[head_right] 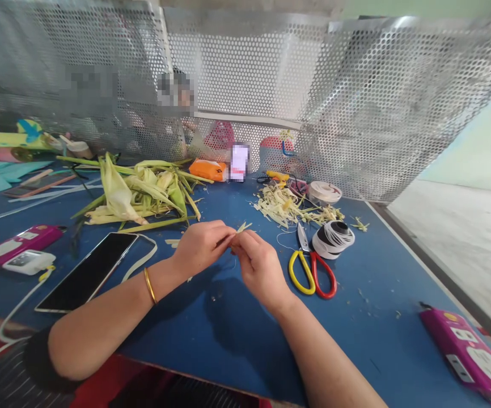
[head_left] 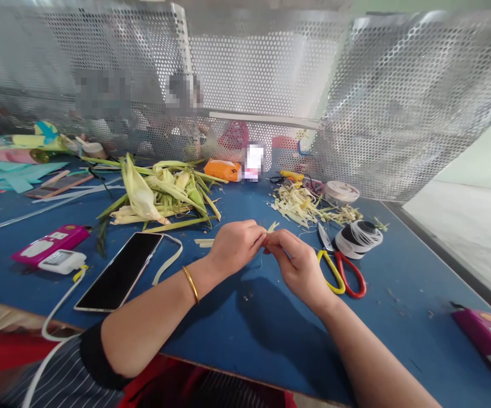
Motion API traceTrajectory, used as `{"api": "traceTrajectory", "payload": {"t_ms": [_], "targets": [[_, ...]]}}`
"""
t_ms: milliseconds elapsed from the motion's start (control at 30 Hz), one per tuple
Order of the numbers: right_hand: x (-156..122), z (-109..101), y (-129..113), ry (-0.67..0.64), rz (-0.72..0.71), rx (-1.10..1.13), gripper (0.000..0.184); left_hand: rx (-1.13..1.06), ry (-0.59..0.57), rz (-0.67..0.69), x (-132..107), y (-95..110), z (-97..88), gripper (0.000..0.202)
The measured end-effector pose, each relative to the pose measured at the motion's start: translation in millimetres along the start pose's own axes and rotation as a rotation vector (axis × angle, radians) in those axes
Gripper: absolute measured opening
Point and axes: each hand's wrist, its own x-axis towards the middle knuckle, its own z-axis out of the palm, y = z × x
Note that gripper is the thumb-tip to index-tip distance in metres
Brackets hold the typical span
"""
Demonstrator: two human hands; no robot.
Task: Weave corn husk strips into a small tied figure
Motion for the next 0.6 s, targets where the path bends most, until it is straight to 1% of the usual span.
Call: {"api": "traceTrajectory", "payload": {"t_ms": [67, 167, 267, 400, 433, 500, 600], "targets": [[1, 0, 2, 0.008, 0.043, -0.021, 0.018, 0.156, -0.047, -0.020, -1, 3, -1.0, 0.028], [4, 1, 9, -0.009, 0.099, -0.005, 0.016, 0.317, -0.169, -0.046, -3, 10, -2.9, 0.024], [4, 2, 19, -0.058, 0.188, -0.011, 0.013, 0.394, -0.290, -0.053, -3, 19, -4.9, 0.018], [4, 1, 25, -0.128, 0.306, -0.031, 0.015, 0.419, -0.409, -0.065, 0, 29, -2.9, 0.020], [5, 1, 26, -0.141, 0.320, -0.063, 0.016, 0.425, -0.432, -0.067, 1, 30, -0.8, 0.021], [6, 0, 28, -0.183, 0.324, -0.198, 0.018, 0.439, -0.464, -0.071, 1, 34, 5.4, 0.021], [7, 0, 33, -0.283, 0.296, -0.382, 0.021, 0.442, -0.493, -0.105, -2, 41, 16.2, 0.022]]}}
